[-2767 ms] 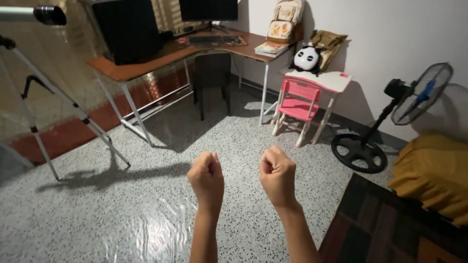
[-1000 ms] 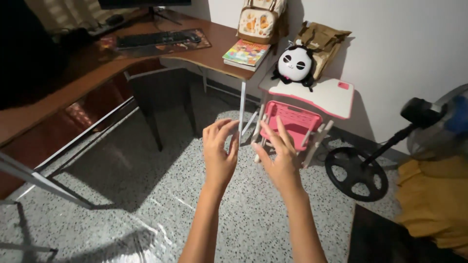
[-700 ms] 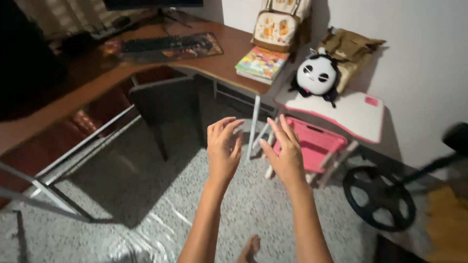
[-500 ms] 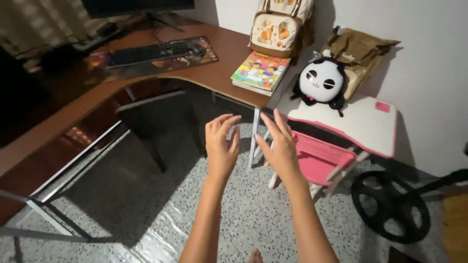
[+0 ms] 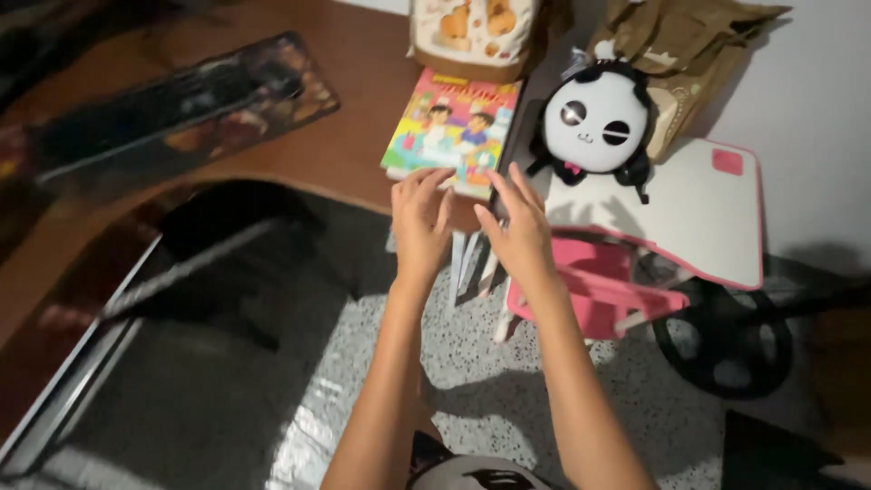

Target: Organizing objects on a desk, moving a chair, and flipping through a book.

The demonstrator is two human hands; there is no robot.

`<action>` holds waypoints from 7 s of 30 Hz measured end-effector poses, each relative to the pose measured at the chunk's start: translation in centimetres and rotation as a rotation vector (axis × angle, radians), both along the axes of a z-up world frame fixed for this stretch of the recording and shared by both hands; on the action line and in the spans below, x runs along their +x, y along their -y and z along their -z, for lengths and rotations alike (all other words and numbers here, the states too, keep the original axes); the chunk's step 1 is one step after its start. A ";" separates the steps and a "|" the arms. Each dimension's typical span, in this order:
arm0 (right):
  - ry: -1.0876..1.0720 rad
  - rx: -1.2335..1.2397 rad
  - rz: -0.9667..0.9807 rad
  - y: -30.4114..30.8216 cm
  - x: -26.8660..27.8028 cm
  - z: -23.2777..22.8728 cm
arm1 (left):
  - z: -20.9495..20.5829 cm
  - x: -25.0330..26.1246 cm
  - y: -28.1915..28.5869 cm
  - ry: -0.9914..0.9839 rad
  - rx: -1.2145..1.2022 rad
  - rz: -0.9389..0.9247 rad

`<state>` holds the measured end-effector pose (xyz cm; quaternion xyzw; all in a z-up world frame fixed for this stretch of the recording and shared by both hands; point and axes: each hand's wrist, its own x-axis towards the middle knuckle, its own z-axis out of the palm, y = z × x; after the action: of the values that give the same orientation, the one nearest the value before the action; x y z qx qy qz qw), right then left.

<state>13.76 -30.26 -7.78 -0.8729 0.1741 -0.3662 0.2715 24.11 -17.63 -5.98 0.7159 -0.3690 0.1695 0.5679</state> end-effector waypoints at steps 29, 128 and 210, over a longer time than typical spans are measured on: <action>-0.386 0.329 0.092 19.3 15.6 11.0 | 10.9 16.9 20.4 -0.361 0.910 0.122; -0.286 0.343 0.379 15.0 16.6 11.6 | 12.4 22.7 3.3 -0.111 0.844 0.207; -0.412 0.388 0.460 13.5 16.8 9.9 | 21.0 25.3 1.9 -0.431 0.257 -0.173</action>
<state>30.59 -43.71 -17.68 -0.7984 0.4833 -0.1945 0.3020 49.45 -19.48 -26.99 0.8306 -0.1954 0.0127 0.5212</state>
